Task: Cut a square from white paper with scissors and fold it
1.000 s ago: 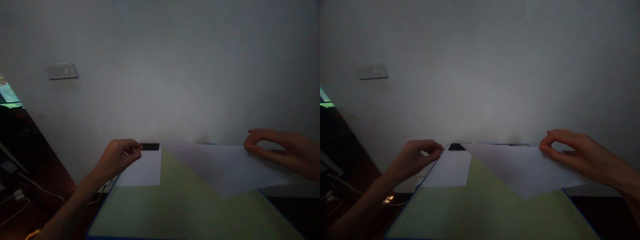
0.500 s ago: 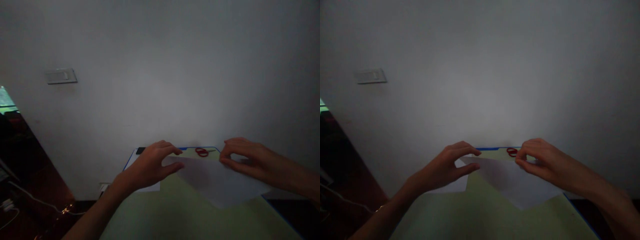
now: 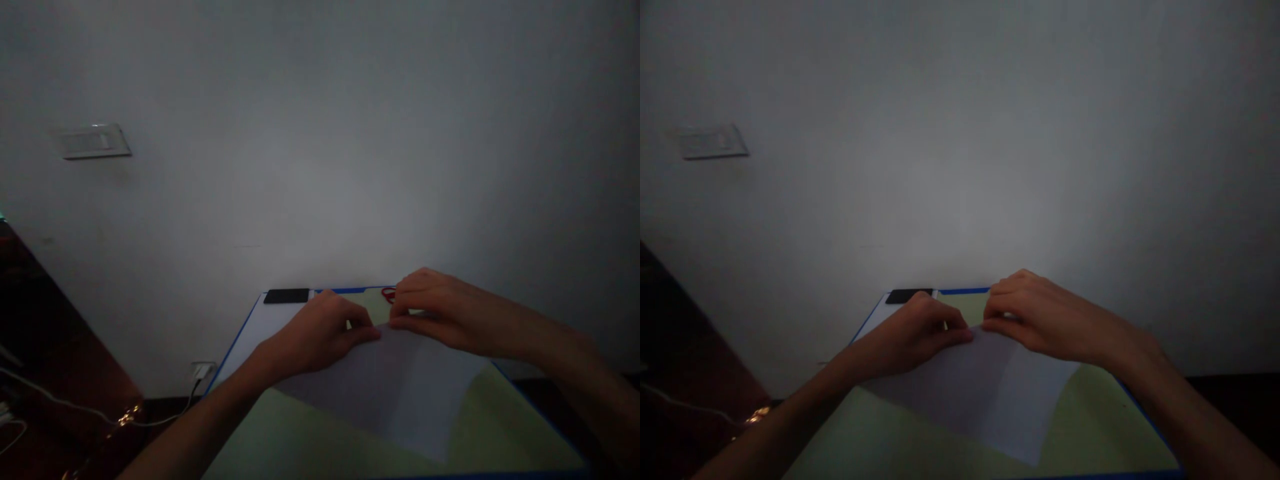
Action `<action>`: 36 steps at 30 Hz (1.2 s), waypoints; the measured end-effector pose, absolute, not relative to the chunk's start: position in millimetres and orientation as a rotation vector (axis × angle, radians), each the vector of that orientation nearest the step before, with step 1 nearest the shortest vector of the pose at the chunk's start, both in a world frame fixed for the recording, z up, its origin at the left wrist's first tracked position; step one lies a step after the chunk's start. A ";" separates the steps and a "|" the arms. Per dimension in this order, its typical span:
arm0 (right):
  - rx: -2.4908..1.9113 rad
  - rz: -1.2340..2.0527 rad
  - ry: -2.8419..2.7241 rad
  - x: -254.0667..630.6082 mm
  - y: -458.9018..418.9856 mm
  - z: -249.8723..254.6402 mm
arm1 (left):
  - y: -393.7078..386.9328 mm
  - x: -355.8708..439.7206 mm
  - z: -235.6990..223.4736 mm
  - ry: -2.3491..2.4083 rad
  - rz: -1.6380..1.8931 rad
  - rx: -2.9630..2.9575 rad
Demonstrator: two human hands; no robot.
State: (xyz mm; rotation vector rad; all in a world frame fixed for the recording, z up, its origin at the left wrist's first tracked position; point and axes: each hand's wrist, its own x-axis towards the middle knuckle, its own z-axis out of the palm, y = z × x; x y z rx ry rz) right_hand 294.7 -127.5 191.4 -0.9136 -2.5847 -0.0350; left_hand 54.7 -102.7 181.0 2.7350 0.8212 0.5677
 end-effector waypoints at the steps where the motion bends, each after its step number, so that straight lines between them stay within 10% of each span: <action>1: -0.930 0.018 -2.577 295.8 -124.9 190.1 | -102.8 52.7 181.4 0.846 0.558 2.728; 19: -1.138 0.453 -2.212 344.9 -84.0 164.5 | -71.8 3.8 142.2 1.054 0.501 2.227; 36: -1.553 0.332 -1.651 341.2 44.5 -17.5 | 10.8 -8.0 8.5 1.253 0.813 1.686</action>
